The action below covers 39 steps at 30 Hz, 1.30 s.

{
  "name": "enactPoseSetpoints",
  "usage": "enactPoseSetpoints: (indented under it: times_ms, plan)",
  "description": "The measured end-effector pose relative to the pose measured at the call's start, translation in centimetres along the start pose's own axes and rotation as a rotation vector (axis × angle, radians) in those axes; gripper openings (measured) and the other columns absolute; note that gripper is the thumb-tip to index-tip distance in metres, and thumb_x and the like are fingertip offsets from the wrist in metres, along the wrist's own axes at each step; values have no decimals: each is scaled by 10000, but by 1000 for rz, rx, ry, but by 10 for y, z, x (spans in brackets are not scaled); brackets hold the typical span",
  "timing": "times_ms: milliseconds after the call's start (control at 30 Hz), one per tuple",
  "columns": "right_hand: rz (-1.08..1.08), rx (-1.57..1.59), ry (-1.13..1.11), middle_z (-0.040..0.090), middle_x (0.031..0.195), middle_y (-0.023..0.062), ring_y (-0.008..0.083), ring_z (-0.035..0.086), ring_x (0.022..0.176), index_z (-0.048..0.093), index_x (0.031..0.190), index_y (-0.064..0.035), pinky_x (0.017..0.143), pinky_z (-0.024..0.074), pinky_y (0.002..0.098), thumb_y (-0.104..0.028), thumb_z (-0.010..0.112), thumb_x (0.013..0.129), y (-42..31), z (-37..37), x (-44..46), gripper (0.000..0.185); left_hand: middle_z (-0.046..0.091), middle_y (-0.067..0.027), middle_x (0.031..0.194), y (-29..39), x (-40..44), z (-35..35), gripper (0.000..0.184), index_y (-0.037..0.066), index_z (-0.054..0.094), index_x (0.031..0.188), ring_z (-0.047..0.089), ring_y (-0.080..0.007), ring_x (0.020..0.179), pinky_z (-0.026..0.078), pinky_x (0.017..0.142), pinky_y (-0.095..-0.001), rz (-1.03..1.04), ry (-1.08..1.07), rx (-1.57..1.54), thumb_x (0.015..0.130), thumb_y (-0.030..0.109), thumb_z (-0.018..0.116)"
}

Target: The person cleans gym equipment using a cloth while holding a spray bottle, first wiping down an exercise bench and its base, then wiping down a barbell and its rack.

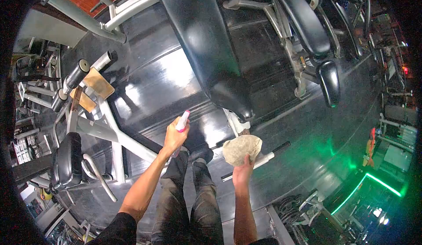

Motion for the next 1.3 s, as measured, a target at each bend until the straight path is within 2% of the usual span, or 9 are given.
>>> enactPoseSetpoints:
  times_ms: [133, 267, 333, 367, 467, 633, 800, 1033, 1300]
  plan:
    - [-31, -26, -18, 426, 1350, 83, 243, 426, 1237, 310, 1383, -81, 1043, 349, 419, -167, 482, 953, 5, 13, 7, 471, 642, -204, 789, -4, 3, 4, 174, 52, 614, 937, 649, -357, 770, 490, 688, -406, -18, -1, 10, 797, 152, 594]
    - [-35, -120, -58, 408, 1368, 98, 231, 416, 1243, 300, 1394, -54, 1046, 334, 386, -146, 471, 956, 0, 51, 38, 479, 640, -202, 782, 0, 7, 2, 179, 47, 618, 946, 651, -351, 744, 491, 671, -396, -19, 8, -23, 798, 147, 597]
    - [-282, -813, -206, 401, 1376, 132, 233, 393, 1260, 305, 1391, -12, 1049, 309, 373, -158, 461, 960, -7, 86, 70, 481, 635, -188, 751, 3, 9, 2, 172, 35, 616, 945, 656, -310, 704, 489, 649, -368, 34, 22, -96, 799, 125, 607]
    - [-161, -250, -313, 385, 1393, 126, 210, 384, 1264, 265, 1410, 9, 1041, 306, 337, -140, 455, 963, 5, 105, 97, 508, 635, -188, 751, 4, 10, 1, 172, 35, 616, 945, 656, -310, 704, 489, 649, -368, 26, 21, -103, 799, 125, 607]
    - [-435, -596, -287, 439, 1356, 130, 207, 448, 1209, 333, 1385, 21, 1002, 333, 305, -160, 447, 970, 2, 178, 171, 467, 622, -97, 769, -5, 7, -1, 146, 15, 600, 941, 588, -130, 714, 470, 673, -287, -42, -59, -132, 818, 87, 629]
    - [-1048, -1055, -277, 446, 1350, 215, 373, 377, 1289, 426, 1356, -65, 1067, 299, 373, 27, 436, 858, 42, 278, 261, 506, 602, -86, 688, -42, -5, -9, 133, 23, 598, 938, 593, -147, 638, 472, 626, -294, -51, -53, -187, 823, 83, 625]
    - [-1061, -1276, -198, 412, 1344, 264, 429, 292, 1314, 454, 1334, -82, 1076, 303, 424, 115, 441, 772, 152, 252, 261, 596, 626, -94, 723, -69, -9, -25, 140, 21, 601, 945, 617, -162, 664, 482, 640, -298, -101, -153, -104, 817, 71, 630]
    - [-971, -1401, -284, 405, 1345, 258, 413, 314, 1308, 463, 1324, -85, 1056, 343, 423, 170, 485, 730, 171, 227, 229, 647, 652, -97, 777, -81, 13, -29, 147, 2, 596, 950, 642, -165, 721, 497, 670, -292, -164, -148, -173, 818, 54, 633]
    - [-1125, -1869, -524, 422, 1358, 205, 358, 353, 1302, 510, 1294, -139, 1041, 367, 406, 24, 519, 774, 193, 203, 218, 545, 655, -91, 787, -60, 23, -39, 147, 1, 592, 953, 643, -155, 730, 500, 675, -287, -129, -190, -186, 822, 52, 633]
Point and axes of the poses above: each hand's wrist, its own x-axis towards the middle knuckle, its own z-axis out of the palm, y = z × x, the point moved 6 cm from there along x, towards the middle knuckle
